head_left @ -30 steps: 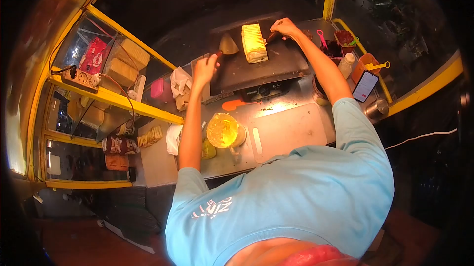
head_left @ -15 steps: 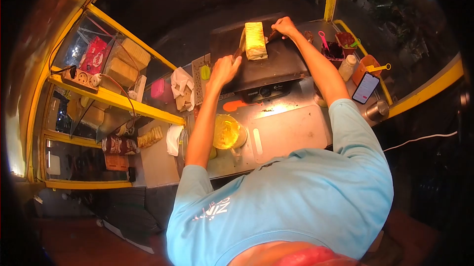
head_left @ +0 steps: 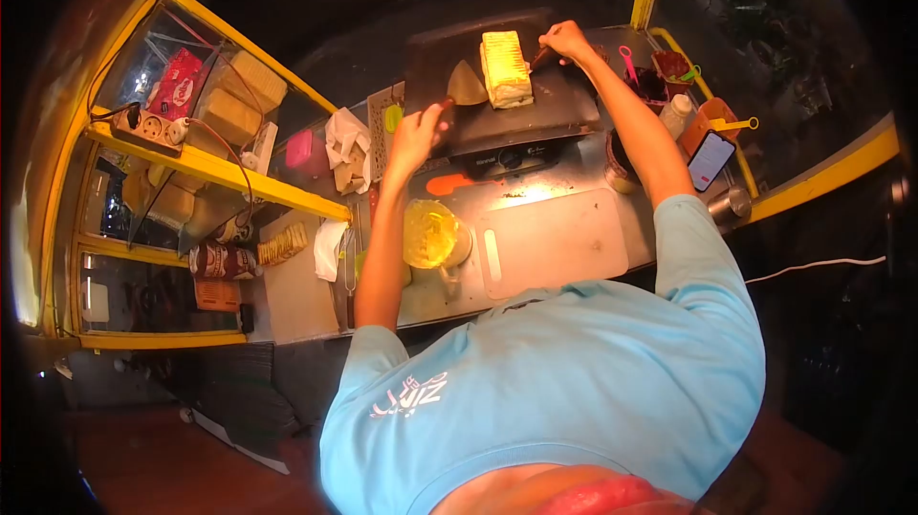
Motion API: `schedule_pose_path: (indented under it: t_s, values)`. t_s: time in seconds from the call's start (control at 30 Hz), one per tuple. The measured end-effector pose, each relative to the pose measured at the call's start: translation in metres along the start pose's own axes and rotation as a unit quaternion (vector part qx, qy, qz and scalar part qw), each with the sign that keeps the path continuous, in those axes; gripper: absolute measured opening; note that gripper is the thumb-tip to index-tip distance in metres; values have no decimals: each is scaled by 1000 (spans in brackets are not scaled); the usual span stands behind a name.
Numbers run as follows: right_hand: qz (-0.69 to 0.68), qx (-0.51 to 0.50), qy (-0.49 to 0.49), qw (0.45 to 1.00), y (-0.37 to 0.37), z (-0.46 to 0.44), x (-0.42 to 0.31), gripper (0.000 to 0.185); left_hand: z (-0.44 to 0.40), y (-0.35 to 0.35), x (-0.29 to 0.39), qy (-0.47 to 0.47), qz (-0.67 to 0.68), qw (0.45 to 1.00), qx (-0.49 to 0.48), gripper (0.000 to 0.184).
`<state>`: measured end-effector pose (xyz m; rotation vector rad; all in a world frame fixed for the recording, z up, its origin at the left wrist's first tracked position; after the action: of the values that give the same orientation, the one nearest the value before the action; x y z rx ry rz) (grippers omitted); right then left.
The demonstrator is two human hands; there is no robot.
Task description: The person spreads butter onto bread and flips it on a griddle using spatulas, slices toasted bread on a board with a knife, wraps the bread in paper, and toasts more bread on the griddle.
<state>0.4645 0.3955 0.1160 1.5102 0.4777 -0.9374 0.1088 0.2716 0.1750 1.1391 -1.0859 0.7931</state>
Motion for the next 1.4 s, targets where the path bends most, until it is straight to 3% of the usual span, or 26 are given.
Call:
schedule_pose_path:
  t_s: [0.03, 0.17, 0.23, 0.43, 0.83, 1.0, 1.13, 1.4]
  values:
    - [0, 0, -1, 1000, -2, -2, -3, 18, 17, 7, 9, -3, 56, 997, 43, 45]
    - [20, 15, -21, 999, -5, -15, -19, 21, 73, 51, 11, -14, 104, 994, 44, 44]
    - [31, 24, -24, 999, -10, -31, -23, 20, 104, 77, 1, 31, 113, 992, 44, 45]
    - [38, -48, -1, 998, -39, -28, -47, 21, 179, 90, 14, -22, 70, 986, 150, 45]
    - [103, -25, -20, 994, -9, -39, -39, 28, 220, 85, -5, -17, 151, 975, 160, 49]
    - [151, -47, 26, 987, 13, -47, -15, 21, 249, 86, -23, -5, 220, 957, 191, 51]
    - [55, -57, -4, 997, 10, -28, -16, 18, 259, 81, -30, 1, 244, 947, 209, 52]
    - [41, -46, -5, 998, -42, -36, -48, 19, 248, 76, -31, 5, 270, 941, 205, 48]
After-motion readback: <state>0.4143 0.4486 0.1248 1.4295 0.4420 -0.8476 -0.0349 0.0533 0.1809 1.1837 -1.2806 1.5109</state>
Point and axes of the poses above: each hand's wrist, its own z-axis away from the middle knuckle, its own y-axis out of the back of the hand, x = y × z, the point moved 5 cm from there along -z, towards the middle knuckle, and after that the axes turned 12 degrees about z, right-handed, at the moved point
